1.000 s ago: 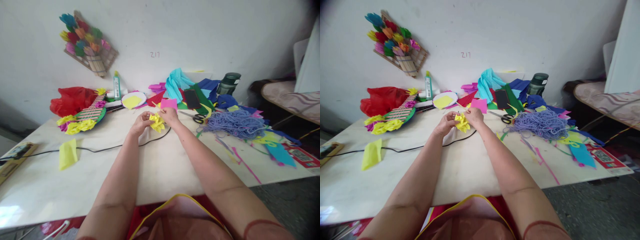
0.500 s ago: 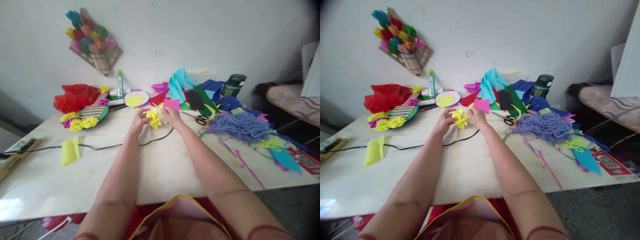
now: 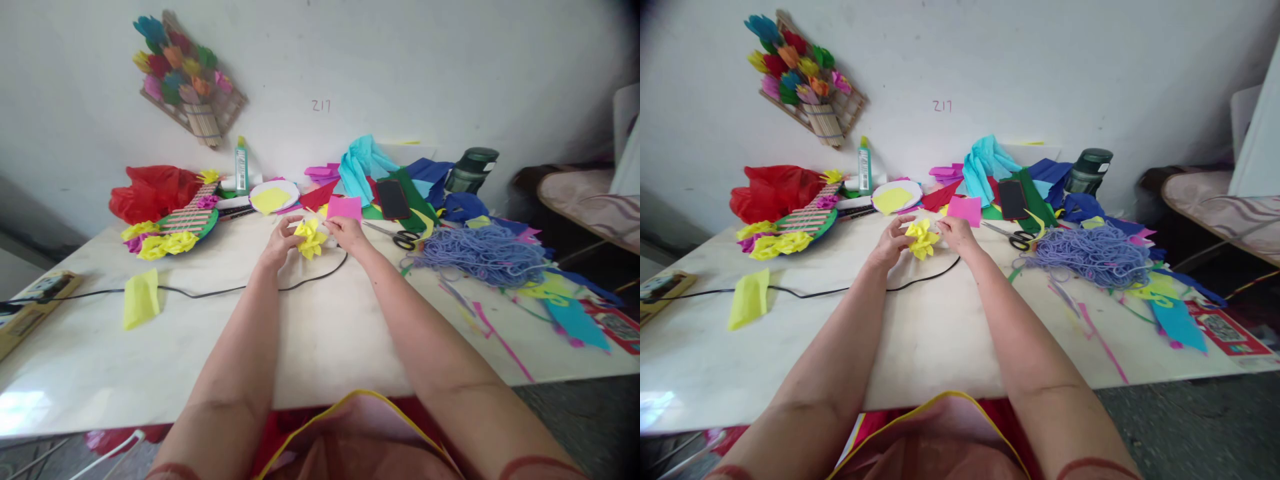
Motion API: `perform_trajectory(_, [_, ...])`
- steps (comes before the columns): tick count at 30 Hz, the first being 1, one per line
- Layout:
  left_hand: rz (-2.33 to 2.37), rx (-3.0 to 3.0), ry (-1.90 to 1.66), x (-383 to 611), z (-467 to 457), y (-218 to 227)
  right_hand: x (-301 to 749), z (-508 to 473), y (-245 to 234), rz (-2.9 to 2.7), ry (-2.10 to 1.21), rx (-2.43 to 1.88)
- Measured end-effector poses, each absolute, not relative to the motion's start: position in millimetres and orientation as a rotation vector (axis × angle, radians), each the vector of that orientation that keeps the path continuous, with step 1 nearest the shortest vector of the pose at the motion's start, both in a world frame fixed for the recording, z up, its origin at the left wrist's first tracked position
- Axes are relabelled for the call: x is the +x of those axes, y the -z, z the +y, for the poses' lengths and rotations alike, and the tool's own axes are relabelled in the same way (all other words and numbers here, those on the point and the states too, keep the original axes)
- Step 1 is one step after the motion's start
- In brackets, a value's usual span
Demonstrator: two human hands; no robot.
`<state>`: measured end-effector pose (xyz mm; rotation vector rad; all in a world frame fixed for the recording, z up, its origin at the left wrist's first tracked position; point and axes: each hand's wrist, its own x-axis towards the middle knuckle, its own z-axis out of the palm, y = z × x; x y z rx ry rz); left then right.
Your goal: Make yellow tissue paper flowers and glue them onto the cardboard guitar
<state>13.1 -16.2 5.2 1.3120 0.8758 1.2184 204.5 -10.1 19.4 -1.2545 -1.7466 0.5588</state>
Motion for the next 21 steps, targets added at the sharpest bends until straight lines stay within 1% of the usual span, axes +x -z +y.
perform_trajectory(8, [0.875, 1.265, -1.220, 14.5, -18.7, -8.8, 210.2, -5.0, -13.0, -1.739, -0.496, -1.310])
perform_trajectory(21, [0.800, 1.329, -1.192, 17.4, -21.9, -10.8, 205.7, -13.4, -20.5, -1.729, -0.753, -1.250])
